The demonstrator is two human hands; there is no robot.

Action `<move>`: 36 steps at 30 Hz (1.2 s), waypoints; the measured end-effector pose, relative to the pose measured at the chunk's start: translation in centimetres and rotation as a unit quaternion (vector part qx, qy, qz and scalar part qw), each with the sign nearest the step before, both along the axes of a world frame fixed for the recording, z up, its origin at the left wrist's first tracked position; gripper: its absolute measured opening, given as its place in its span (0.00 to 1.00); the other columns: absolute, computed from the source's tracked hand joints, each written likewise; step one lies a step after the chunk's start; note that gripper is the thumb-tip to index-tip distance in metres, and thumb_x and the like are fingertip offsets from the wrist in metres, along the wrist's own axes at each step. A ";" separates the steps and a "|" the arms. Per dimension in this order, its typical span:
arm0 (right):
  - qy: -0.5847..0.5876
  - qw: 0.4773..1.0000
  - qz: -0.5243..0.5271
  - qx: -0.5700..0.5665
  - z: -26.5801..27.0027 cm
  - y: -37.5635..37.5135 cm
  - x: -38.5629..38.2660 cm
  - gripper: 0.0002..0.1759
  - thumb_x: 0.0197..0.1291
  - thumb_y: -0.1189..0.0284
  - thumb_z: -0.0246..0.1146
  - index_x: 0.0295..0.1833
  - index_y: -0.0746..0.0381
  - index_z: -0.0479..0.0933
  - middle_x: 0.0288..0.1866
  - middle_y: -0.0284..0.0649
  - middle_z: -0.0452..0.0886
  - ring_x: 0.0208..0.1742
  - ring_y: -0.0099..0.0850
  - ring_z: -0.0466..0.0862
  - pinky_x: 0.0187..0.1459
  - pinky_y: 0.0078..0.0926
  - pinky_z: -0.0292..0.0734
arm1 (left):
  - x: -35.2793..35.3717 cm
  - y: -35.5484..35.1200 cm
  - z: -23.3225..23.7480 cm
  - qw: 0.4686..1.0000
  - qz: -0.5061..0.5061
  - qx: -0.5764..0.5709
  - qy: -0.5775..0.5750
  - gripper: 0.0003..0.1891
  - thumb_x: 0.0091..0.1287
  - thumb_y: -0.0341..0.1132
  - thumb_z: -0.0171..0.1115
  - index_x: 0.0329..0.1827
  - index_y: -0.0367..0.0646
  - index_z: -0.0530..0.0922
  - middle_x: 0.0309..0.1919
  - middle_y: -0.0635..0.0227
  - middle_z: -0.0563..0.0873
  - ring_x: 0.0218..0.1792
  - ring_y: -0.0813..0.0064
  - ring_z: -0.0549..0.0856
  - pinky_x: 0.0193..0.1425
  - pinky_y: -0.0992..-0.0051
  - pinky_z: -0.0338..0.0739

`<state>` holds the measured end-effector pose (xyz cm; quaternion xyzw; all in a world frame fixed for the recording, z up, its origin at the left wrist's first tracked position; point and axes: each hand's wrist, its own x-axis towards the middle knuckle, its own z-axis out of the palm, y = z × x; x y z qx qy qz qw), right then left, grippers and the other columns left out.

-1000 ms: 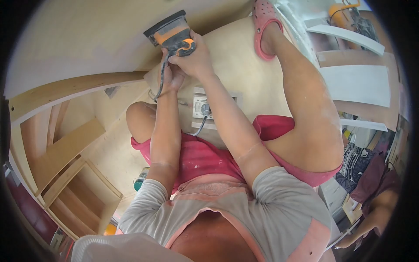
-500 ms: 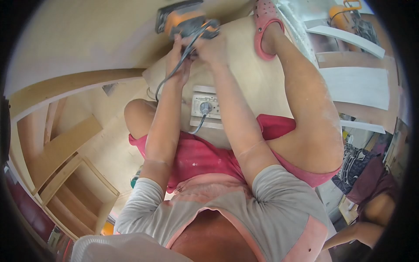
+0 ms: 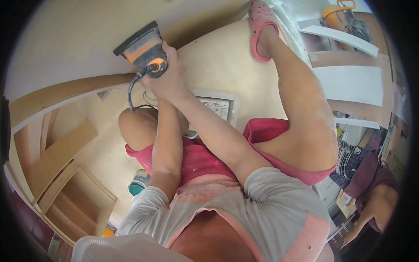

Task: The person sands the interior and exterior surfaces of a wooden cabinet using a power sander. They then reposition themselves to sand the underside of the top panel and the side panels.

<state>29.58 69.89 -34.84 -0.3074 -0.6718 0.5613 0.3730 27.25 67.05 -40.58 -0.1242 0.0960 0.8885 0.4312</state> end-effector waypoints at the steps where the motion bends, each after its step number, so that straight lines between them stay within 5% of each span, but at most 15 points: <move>1: -0.059 0.996 -0.016 0.061 -0.7 0.2 0.2 0.47 0.34 0.71 0.77 0.60 0.73 0.61 0.50 0.46 0.76 0.49 0.31 0.78 0.50 0.27 0.76 | 0.0 -0.2 -0.3 0.999 0.014 0.017 -0.028 0.24 0.70 0.49 0.48 0.59 0.39 0.69 0.53 0.61 0.78 0.54 0.65 0.77 0.63 0.66 0.69; 3: -0.120 0.985 -0.034 0.119 -1.3 1.3 0.3 0.48 0.34 0.70 0.78 0.61 0.73 0.61 0.51 0.47 0.75 0.50 0.30 0.78 0.51 0.27 0.75 | -0.1 -0.1 0.0 0.997 0.025 0.032 -0.058 0.24 0.70 0.47 0.47 0.60 0.39 0.68 0.54 0.60 0.78 0.56 0.64 0.76 0.64 0.65 0.68; 6: -0.135 0.990 -0.007 0.035 -1.2 3.3 1.4 0.49 0.33 0.70 0.78 0.61 0.72 0.61 0.51 0.47 0.76 0.51 0.32 0.79 0.51 0.26 0.76 | 0.8 -0.4 0.5 0.995 -0.008 -0.094 -0.019 0.21 0.71 0.51 0.46 0.54 0.43 0.72 0.48 0.63 0.81 0.53 0.69 0.79 0.60 0.67 0.72; 8: -0.149 0.988 -0.006 -0.034 -0.3 4.2 1.3 0.50 0.31 0.71 0.79 0.62 0.72 0.61 0.51 0.47 0.76 0.51 0.32 0.80 0.50 0.26 0.76 | 0.4 -0.3 0.3 0.989 -0.056 -0.130 0.038 0.21 0.70 0.45 0.47 0.60 0.40 0.69 0.55 0.62 0.78 0.56 0.66 0.77 0.64 0.66 0.68; 10: -0.152 0.988 -0.015 -0.028 0.7 3.1 1.3 0.50 0.31 0.73 0.77 0.63 0.72 0.60 0.53 0.49 0.74 0.54 0.35 0.77 0.53 0.29 0.75 | 0.3 -0.6 0.3 0.990 -0.053 -0.126 0.018 0.22 0.72 0.47 0.45 0.60 0.41 0.69 0.55 0.59 0.77 0.58 0.64 0.75 0.64 0.65 0.69; 13: -0.175 0.981 -0.012 0.086 1.2 0.5 0.9 0.49 0.32 0.76 0.75 0.63 0.73 0.59 0.56 0.52 0.69 0.58 0.39 0.73 0.58 0.33 0.71 | 0.0 -1.6 -2.1 0.999 -0.003 0.036 0.031 0.23 0.72 0.47 0.44 0.63 0.41 0.66 0.57 0.58 0.76 0.58 0.62 0.75 0.66 0.63 0.66; 19: -0.136 0.985 0.006 0.109 0.2 -0.2 0.2 0.46 0.36 0.74 0.72 0.63 0.71 0.59 0.56 0.52 0.68 0.58 0.41 0.72 0.57 0.34 0.70 | -0.5 -2.1 -1.5 0.999 -0.026 -0.009 0.020 0.23 0.73 0.47 0.43 0.63 0.40 0.66 0.57 0.58 0.75 0.58 0.62 0.74 0.65 0.63 0.67; 21: -0.067 0.996 -0.007 0.054 0.2 2.2 0.6 0.48 0.34 0.71 0.74 0.63 0.70 0.57 0.54 0.54 0.68 0.56 0.43 0.73 0.55 0.39 0.70 | -0.7 -1.1 1.0 0.992 -0.037 -0.088 0.082 0.21 0.72 0.46 0.46 0.61 0.41 0.68 0.53 0.61 0.78 0.54 0.66 0.77 0.61 0.66 0.71; 23: 0.006 0.992 0.026 -0.125 2.8 4.3 1.9 0.46 0.35 0.74 0.75 0.61 0.71 0.59 0.55 0.51 0.71 0.55 0.38 0.75 0.53 0.34 0.74 | -0.9 0.1 1.8 0.983 -0.076 -0.138 0.093 0.19 0.71 0.45 0.50 0.57 0.41 0.70 0.47 0.64 0.80 0.48 0.71 0.79 0.54 0.70 0.74; 27: -0.026 0.957 0.073 -0.279 7.4 6.0 2.4 0.43 0.36 0.77 0.74 0.60 0.70 0.61 0.55 0.48 0.73 0.53 0.36 0.77 0.51 0.27 0.76 | -1.6 0.9 4.0 0.952 -0.154 -0.162 0.209 0.18 0.69 0.41 0.53 0.57 0.41 0.70 0.50 0.62 0.79 0.51 0.69 0.78 0.60 0.67 0.71; 30: 0.036 0.978 0.068 -0.193 5.7 4.5 1.7 0.46 0.33 0.73 0.76 0.60 0.70 0.60 0.54 0.50 0.72 0.54 0.37 0.75 0.53 0.34 0.74 | -1.9 -0.2 4.7 0.972 -0.081 -0.151 0.163 0.17 0.69 0.40 0.53 0.57 0.41 0.70 0.51 0.62 0.78 0.50 0.69 0.79 0.58 0.68 0.72; 32: -0.036 0.998 0.048 -0.030 4.8 1.5 0.8 0.50 0.31 0.69 0.76 0.62 0.70 0.58 0.54 0.54 0.68 0.58 0.44 0.70 0.56 0.42 0.70 | -2.6 -2.5 2.6 0.973 0.025 -0.141 0.180 0.22 0.69 0.45 0.52 0.58 0.38 0.68 0.49 0.62 0.78 0.48 0.71 0.79 0.54 0.68 0.75; 36: -0.090 0.989 0.090 0.075 3.0 -3.1 -1.1 0.54 0.31 0.66 0.74 0.65 0.70 0.53 0.54 0.58 0.63 0.59 0.52 0.64 0.58 0.48 0.65 | -2.3 -5.5 0.9 0.989 0.050 -0.070 0.123 0.23 0.69 0.46 0.52 0.59 0.38 0.67 0.51 0.60 0.77 0.50 0.69 0.79 0.56 0.67 0.74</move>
